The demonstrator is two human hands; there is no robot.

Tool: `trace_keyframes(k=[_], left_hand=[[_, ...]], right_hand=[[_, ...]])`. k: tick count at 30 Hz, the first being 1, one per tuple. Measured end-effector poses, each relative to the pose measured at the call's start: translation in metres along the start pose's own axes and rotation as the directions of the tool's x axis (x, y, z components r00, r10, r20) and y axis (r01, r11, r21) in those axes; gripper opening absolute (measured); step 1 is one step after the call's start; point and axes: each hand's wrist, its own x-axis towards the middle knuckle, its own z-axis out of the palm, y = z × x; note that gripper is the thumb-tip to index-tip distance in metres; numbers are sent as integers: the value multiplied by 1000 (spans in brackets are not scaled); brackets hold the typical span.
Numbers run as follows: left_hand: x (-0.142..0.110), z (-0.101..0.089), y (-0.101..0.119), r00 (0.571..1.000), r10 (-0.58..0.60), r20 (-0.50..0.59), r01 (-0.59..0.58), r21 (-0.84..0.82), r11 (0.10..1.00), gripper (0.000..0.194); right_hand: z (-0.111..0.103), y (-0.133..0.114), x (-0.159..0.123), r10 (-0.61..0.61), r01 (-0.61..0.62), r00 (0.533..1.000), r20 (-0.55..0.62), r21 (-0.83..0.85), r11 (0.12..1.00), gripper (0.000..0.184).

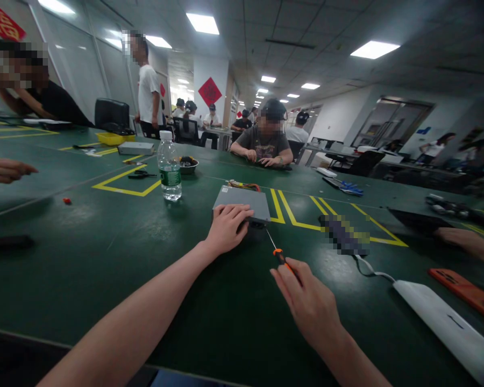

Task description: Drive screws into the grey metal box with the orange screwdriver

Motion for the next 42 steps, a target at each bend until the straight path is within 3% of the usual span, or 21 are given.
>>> trace_keyframes(k=[10, 18, 25, 33, 38, 42], left_hand=[[0, -1, 1, 1000, -5, 10, 4, 6, 1000, 27], [0, -2, 1, 1000, -4, 7, 4, -3, 1000, 27], [0, -1, 1, 1000, -9, 10, 9, 4, 1000, 28], [0, -1, 1, 1000, -2, 4, 2, -1, 1000, 27], [0, -1, 1, 1000, -11, 8, 11, -1, 1000, 27], [0, -2, 1, 1000, -11, 13, 11, -5, 1000, 27]], right_hand=[[0, -4, -5, -56, 56, 998, 9, 29, 998, 14], [-4, -3, 3, -5, 4, 1000, -12, -4, 1000, 9], [3, -3, -5, -74, 73, 997, 30, 51, 996, 15], [-6, -2, 6, -6, 8, 999, -34, 47, 999, 6], [-1, -7, 0, -52, 51, 999, 2, 110, 993, 12], [0, 0, -2, -49, 50, 999, -18, 61, 997, 11]])
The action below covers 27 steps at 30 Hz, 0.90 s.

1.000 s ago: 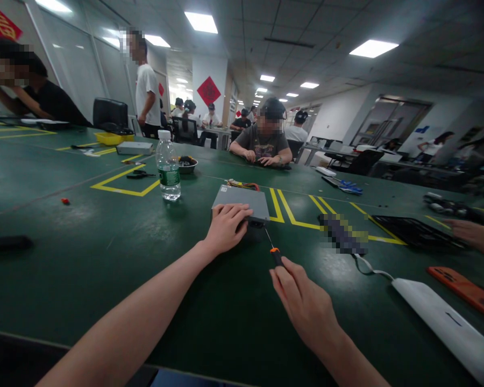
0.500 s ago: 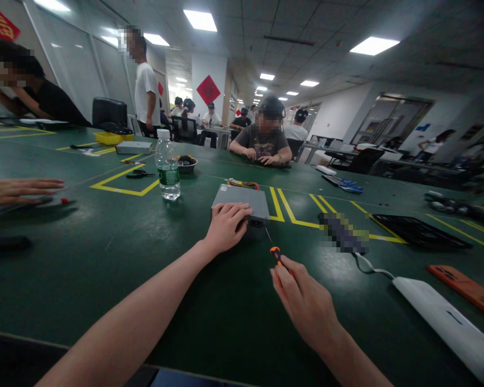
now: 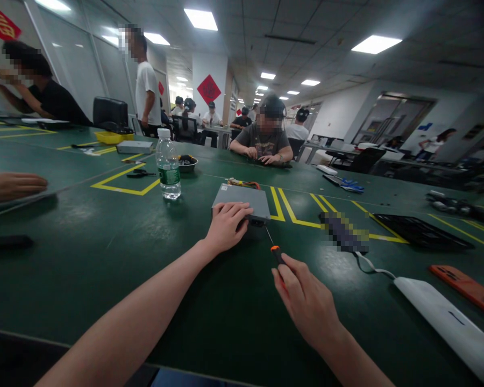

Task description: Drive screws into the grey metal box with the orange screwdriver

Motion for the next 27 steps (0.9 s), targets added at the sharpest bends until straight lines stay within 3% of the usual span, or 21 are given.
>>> trace_keyframes(k=[6, 12, 20, 27], left_hand=[[0, 0, 0, 1000, -1, -3, 1, 6, 1000, 28], [0, 0, 0, 1000, 4, 0, -4, 6, 1000, 28], [0, 1, 1, 1000, -7, 1, 7, -1, 1000, 29], [0, 0, 0, 1000, 4, -1, -4, 1, 1000, 27]], right_hand=[[-4, -1, 6, 36, -36, 999, -4, 15, 999, 8], [2, -1, -1, -35, 33, 999, 33, 50, 998, 16], [-3, -1, 5, 17, -16, 999, -32, 17, 1000, 7], [3, 0, -1, -33, 33, 999, -5, 21, 999, 16]])
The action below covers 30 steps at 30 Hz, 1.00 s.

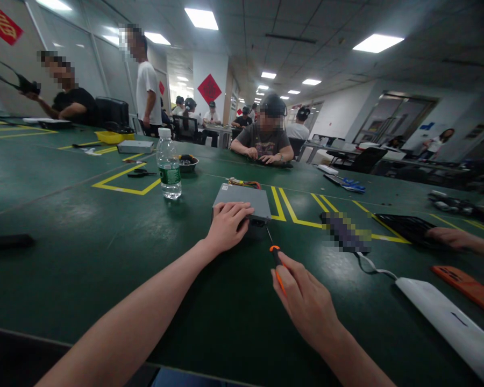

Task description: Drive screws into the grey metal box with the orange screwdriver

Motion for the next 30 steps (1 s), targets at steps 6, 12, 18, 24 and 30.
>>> trace_keyframes(k=[6, 12, 18, 24, 30], left_hand=[[0, 0, 0, 1000, -4, 3, 3, 4, 1000, 27], [0, -1, 0, 1000, 2, 0, -2, 3, 1000, 27], [0, 0, -1, 1000, 2, -5, -2, 1, 1000, 27], [0, 0, -2, 1000, 8, -2, -8, 14, 1000, 28], [-1, 1, -3, 1000, 5, 0, -5, 12, 1000, 29]], right_hand=[[-4, 2, 8, 25, -24, 999, -40, 16, 1000, 9], [-3, 0, 7, -12, 13, 1000, -7, 75, 997, 12], [-1, 3, 11, -99, 101, 995, -23, 181, 978, 14], [4, 3, 19, -173, 168, 985, 15, 170, 971, 14], [7, 3, 17, -159, 156, 987, 6, 160, 975, 14]])
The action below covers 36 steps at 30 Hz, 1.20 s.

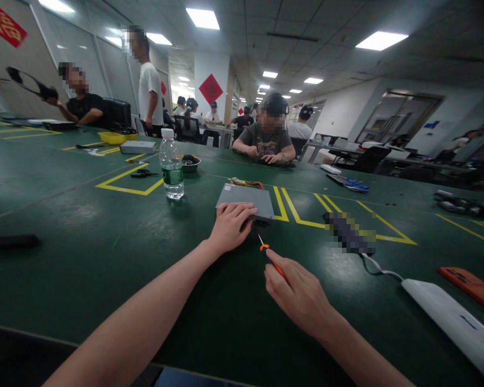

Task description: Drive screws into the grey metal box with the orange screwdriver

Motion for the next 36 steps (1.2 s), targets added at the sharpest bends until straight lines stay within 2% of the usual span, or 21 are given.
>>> trace_keyframes(k=[11, 15, 20, 23, 26, 30, 36], left_hand=[[1, -1, 1, 1000, 0, -1, 0, -4, 1000, 27], [1, -1, 2, 1000, 2, -3, -2, -5, 1000, 27], [1, 0, 2, 1000, 5, -7, -5, -5, 1000, 27], [1, 0, 2, 1000, 2, -10, -2, -2, 1000, 27], [1, -1, 3, 1000, 3, -10, -3, 3, 1000, 27], [1, -3, 4, 1000, 2, -8, -2, 4, 1000, 27], [1, -2, 3, 1000, 1, -11, -1, -4, 1000, 27]], right_hand=[[-7, -5, 8, -7, 8, 1000, 14, -58, 998, 16], [-4, -13, 10, -7, 11, 997, 79, -49, 999, 18], [2, -22, 4, 64, -64, 988, 143, -7, 998, 23], [1, -21, 3, -7, 12, 993, 121, -43, 999, 25], [-1, -18, 7, -9, 13, 997, 75, -58, 998, 20], [-3, -15, 10, 55, -56, 998, 33, 24, 998, 17], [-7, -17, 11, 60, -76, 991, 119, 133, 988, 33]])
